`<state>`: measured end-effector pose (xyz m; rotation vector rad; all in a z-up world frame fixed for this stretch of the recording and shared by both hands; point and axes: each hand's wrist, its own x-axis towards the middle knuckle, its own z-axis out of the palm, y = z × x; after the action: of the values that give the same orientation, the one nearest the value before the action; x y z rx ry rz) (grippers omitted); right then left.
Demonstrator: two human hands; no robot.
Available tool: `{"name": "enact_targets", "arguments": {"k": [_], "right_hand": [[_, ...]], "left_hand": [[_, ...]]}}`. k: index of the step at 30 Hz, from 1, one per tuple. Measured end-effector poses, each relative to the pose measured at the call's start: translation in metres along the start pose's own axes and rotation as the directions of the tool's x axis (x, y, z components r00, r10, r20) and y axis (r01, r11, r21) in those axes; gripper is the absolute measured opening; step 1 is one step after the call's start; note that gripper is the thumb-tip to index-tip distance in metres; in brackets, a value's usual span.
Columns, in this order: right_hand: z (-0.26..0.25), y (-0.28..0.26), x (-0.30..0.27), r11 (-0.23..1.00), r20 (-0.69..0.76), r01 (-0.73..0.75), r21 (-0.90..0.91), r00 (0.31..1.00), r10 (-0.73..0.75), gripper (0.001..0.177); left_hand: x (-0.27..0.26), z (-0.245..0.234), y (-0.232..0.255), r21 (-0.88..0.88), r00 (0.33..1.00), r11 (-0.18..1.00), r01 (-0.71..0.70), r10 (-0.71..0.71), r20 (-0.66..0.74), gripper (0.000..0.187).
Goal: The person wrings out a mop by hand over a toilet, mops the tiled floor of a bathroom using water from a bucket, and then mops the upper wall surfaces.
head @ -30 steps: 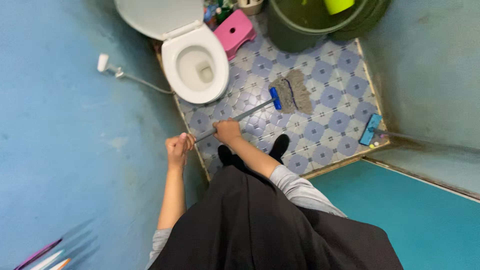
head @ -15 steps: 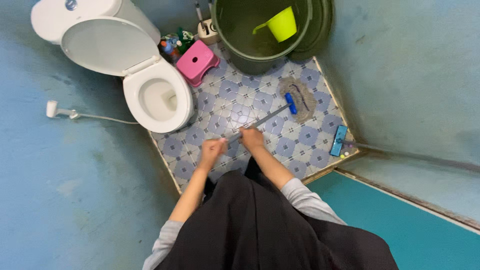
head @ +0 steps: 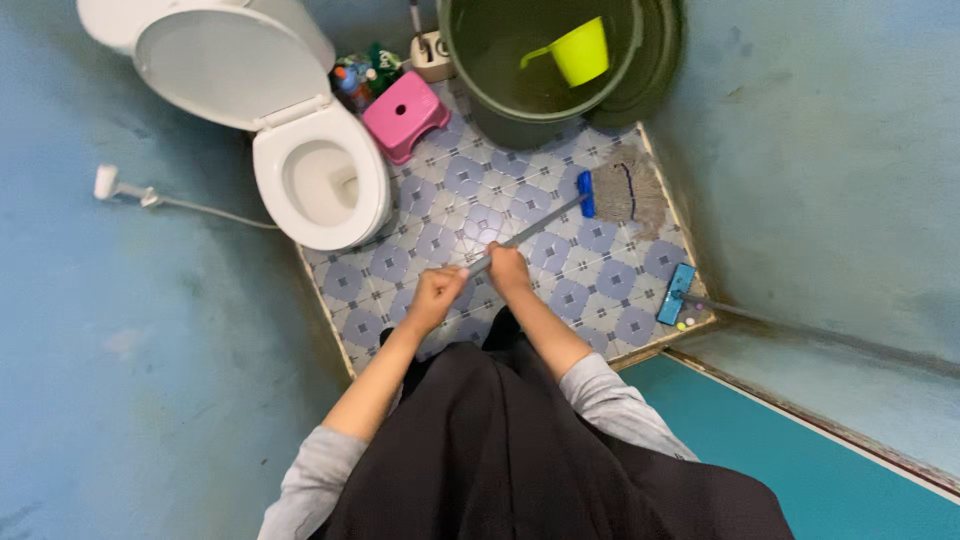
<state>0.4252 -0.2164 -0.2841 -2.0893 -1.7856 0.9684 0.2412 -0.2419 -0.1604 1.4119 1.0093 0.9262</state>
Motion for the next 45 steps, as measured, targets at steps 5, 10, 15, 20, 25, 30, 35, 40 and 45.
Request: {"name": "enact_targets", "arguments": {"k": [5, 10, 15, 20, 25, 30, 35, 40, 45], "right_hand": [[0.047, -0.072, -0.03, 0.974, 0.063, 0.226, -0.002, 0.972, -0.226, 0.019], [0.091, -0.158, -0.059, 0.881, 0.168, 0.472, 0.023, 0.867, -0.468, 0.03], [0.141, -0.211, -0.082, 0.804, 0.42, 0.589, -0.084, 0.752, -0.507, 0.019], [0.162, -0.21, -0.092, 0.716, 0.463, 0.681, -0.154, 0.69, -0.556, 0.02], [0.139, -0.202, -0.07, 0.726, 0.456, 0.648, -0.231, 0.731, -0.508, 0.013], [0.097, -0.17, -0.043, 0.769, 0.399, 0.559, -0.31, 0.811, -0.428, 0.018], [0.09, -0.148, -0.038, 0.729, 0.297, 0.624, -0.284, 0.779, -0.552, 0.026], [0.077, -0.174, -0.046, 0.693, 0.476, 0.678, -0.245, 0.707, -0.523, 0.025], [0.049, -0.179, -0.055, 0.686, 0.246, 0.713, -0.145, 0.698, -0.673, 0.021]], "left_hand": [[-0.068, -0.058, 0.036, 0.095, 0.985, 0.995, -0.035, 0.05, -0.166, 0.049], [-0.135, -0.117, 0.072, 0.087, 0.893, 0.992, 0.095, -0.046, -0.448, 0.049], [-0.2, -0.149, 0.072, 0.011, 0.78, 1.0, 0.003, 0.005, -0.626, 0.053], [-0.227, -0.141, 0.057, -0.109, 0.707, 0.983, -0.145, 0.026, -0.707, 0.056], [-0.213, -0.125, 0.02, -0.163, 0.693, 0.981, -0.107, -0.044, -0.719, 0.057], [-0.184, -0.089, -0.036, -0.136, 0.725, 0.988, 0.07, -0.144, -0.674, 0.053], [-0.159, -0.078, -0.02, -0.121, 0.762, 0.992, 0.043, -0.111, -0.638, 0.058], [-0.144, -0.118, 0.057, -0.152, 0.766, 0.971, 0.182, -0.237, -0.598, 0.059], [-0.119, -0.136, 0.083, -0.265, 0.899, 0.964, 0.003, -0.119, -0.421, 0.062]]}}
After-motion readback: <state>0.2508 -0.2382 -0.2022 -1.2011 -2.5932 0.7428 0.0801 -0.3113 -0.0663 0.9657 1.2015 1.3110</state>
